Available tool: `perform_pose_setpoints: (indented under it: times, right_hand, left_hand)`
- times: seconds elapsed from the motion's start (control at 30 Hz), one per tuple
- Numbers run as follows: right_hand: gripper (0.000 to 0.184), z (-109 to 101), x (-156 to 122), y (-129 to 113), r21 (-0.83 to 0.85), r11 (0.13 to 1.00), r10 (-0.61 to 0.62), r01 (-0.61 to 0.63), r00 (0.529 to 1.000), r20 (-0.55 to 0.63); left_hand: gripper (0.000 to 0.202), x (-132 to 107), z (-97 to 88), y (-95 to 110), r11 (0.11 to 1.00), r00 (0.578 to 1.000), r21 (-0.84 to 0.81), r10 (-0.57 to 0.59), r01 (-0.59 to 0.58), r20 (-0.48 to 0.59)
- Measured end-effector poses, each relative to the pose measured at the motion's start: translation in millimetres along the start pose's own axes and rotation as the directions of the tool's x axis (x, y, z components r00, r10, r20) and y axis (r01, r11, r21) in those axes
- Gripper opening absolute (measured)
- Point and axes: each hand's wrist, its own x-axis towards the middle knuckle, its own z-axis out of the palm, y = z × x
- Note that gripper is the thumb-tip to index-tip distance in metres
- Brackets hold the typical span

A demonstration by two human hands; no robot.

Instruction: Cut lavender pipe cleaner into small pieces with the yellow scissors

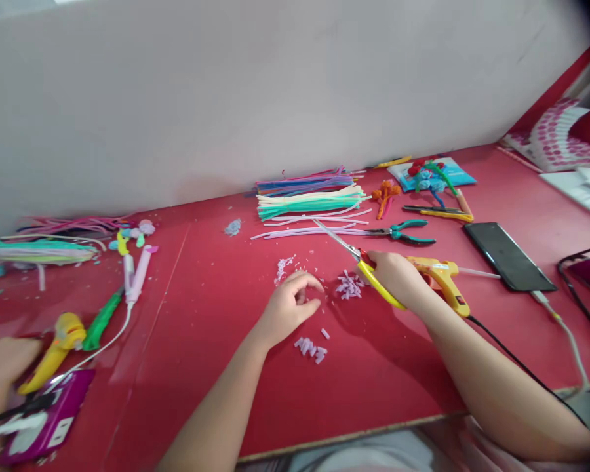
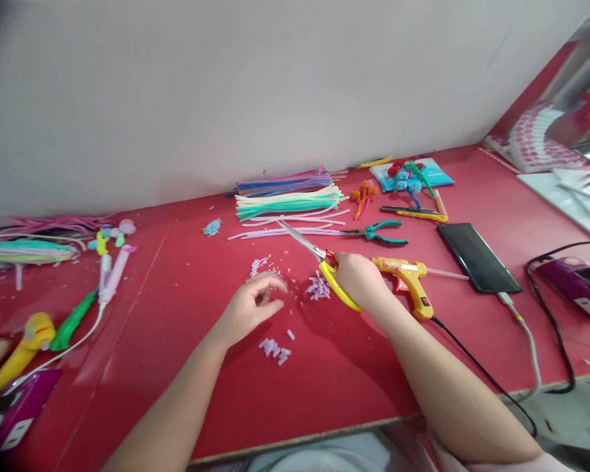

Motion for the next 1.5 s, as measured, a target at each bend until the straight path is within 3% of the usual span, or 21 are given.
perform_pose_setpoints:
  times: [0.17, 0.3, 0.4, 0.5, 0.63, 0.7, 0.77, 0.87, 0.93, 1.0, 1.13, 1.3, 1.4, 1.5]
  right_hand:
    - [0.034, -3.5, -5.5, -5.8, 0.037, 0.999, -0.023, 0.024, 1.000, -0.015]
    - [0.029, -3.9, -10.4, -10.9, 0.035, 0.997, -0.070, 0.071, 0.997, -0.044]
    - [0.027, -2.2, -12.9, -14.9, 0.054, 0.993, -0.105, 0.108, 0.993, -0.061]
    - [0.025, 1.1, -14.9, -17.6, 0.114, 0.983, -0.134, 0.143, 0.988, -0.082]
    - [0.024, 4.3, -18.5, -21.2, 0.318, 0.932, -0.172, 0.171, 0.985, -0.027]
    - [0.021, 4.2, -21.2, -24.7, 0.452, 0.873, -0.228, 0.186, 0.973, 0.040]
    - [0.019, 3.6, -24.5, -29.5, 0.556, 0.811, -0.282, 0.181, 0.954, 0.101]
    - [0.016, 3.9, -29.5, -37.5, 0.627, 0.763, -0.304, 0.156, 0.943, 0.136]
    - [0.014, 5.8, -31.6, -41.5, 0.640, 0.752, -0.297, 0.154, 0.947, 0.121]
    - [0.013, 8.8, -32.5, -43.6, 0.644, 0.751, -0.278, 0.145, 0.955, 0.109]
    - [0.013, 17.2, -31.6, -42.5, 0.621, 0.766, -0.256, 0.163, 0.965, 0.063]
    - [0.015, 25.2, -31.0, -40.3, 0.512, 0.820, -0.277, 0.255, 0.960, -0.034]
    - [0.017, 25.1, -30.9, -39.6, 0.496, 0.828, -0.283, 0.263, 0.958, -0.037]
    - [0.021, 20.8, -30.3, -37.0, 0.471, 0.845, -0.278, 0.254, 0.960, -0.019]
  left_hand:
    - [0.011, -5.2, 0.3, 1.9, 0.979, 0.952, 0.168, 0.060, -0.115, 0.301]
    - [0.011, -7.1, 7.3, -1.9, 0.949, 0.930, 0.291, 0.003, -0.118, 0.367]
    - [0.012, -7.2, 11.7, -2.2, 0.950, 0.924, 0.294, -0.017, -0.104, 0.382]
    - [0.011, -5.5, 14.4, 0.7, 0.978, 0.957, 0.201, -0.006, -0.055, 0.290]
    - [0.008, -0.7, 16.3, 3.3, 0.994, 0.996, -0.094, -0.054, 0.061, 0.074]
    - [0.011, 1.5, 16.9, 1.3, 0.940, 0.989, -0.309, -0.144, 0.147, 0.032]
    - [0.016, 2.8, 17.8, -2.4, 0.832, 0.968, -0.502, -0.245, 0.238, 0.052]
    - [0.023, 3.5, 20.0, -7.3, 0.710, 0.941, -0.634, -0.326, 0.307, 0.090]
    - [0.024, 3.4, 21.6, -8.1, 0.709, 0.941, -0.639, -0.330, 0.297, 0.071]
    - [0.022, 3.0, 23.0, -7.2, 0.765, 0.950, -0.586, -0.312, 0.267, 0.027]
    - [0.018, 1.3, 25.8, -4.8, 0.921, 0.966, -0.342, -0.234, 0.185, -0.107]
    - [0.011, -0.5, 29.4, -3.3, 0.983, 0.974, -0.153, -0.129, 0.101, -0.187]
    - [0.011, -0.4, 29.2, -1.7, 0.968, 0.970, -0.220, -0.160, 0.119, -0.182]
    - [0.015, 1.3, 26.2, -1.8, 0.871, 0.947, -0.462, -0.273, 0.170, -0.166]
